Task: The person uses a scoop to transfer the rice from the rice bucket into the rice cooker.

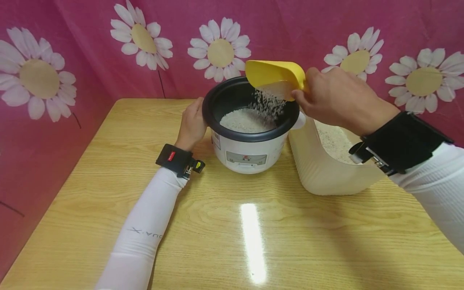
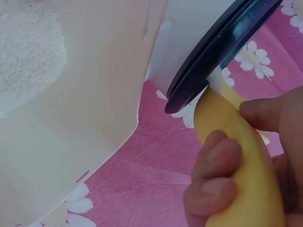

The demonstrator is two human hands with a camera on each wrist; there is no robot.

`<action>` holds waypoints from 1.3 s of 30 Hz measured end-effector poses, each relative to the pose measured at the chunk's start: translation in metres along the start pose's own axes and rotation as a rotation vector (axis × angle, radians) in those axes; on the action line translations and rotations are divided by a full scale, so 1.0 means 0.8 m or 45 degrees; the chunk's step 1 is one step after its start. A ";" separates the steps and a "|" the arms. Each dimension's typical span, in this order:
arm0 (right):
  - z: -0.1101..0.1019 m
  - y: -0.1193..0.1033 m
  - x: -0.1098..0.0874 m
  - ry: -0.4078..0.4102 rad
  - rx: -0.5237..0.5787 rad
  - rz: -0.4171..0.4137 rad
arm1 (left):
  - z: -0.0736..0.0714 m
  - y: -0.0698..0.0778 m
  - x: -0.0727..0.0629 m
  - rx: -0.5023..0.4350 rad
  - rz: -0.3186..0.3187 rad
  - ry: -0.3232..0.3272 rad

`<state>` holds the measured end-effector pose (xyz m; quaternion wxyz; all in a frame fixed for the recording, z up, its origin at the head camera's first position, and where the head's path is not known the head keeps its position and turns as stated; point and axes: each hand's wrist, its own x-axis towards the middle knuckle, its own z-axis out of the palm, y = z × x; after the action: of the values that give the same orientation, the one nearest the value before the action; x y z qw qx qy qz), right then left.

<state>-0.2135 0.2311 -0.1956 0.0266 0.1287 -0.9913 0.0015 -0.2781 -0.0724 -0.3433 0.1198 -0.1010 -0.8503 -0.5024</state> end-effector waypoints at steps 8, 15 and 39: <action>-0.003 -0.003 -0.003 0.120 -0.011 -0.021 | 0.000 -0.001 -0.001 -0.014 0.004 0.005; -0.005 -0.001 -0.004 0.090 -0.009 0.012 | -0.001 -0.003 -0.002 -0.020 -0.004 0.005; -0.010 0.079 -0.020 0.000 0.007 0.363 | 0.000 0.001 0.001 -0.023 -0.001 0.003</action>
<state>-0.2134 0.2961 -0.1883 0.0258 -0.0136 -0.9995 0.0079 -0.2789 -0.0721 -0.3423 0.1197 -0.1014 -0.8456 -0.5103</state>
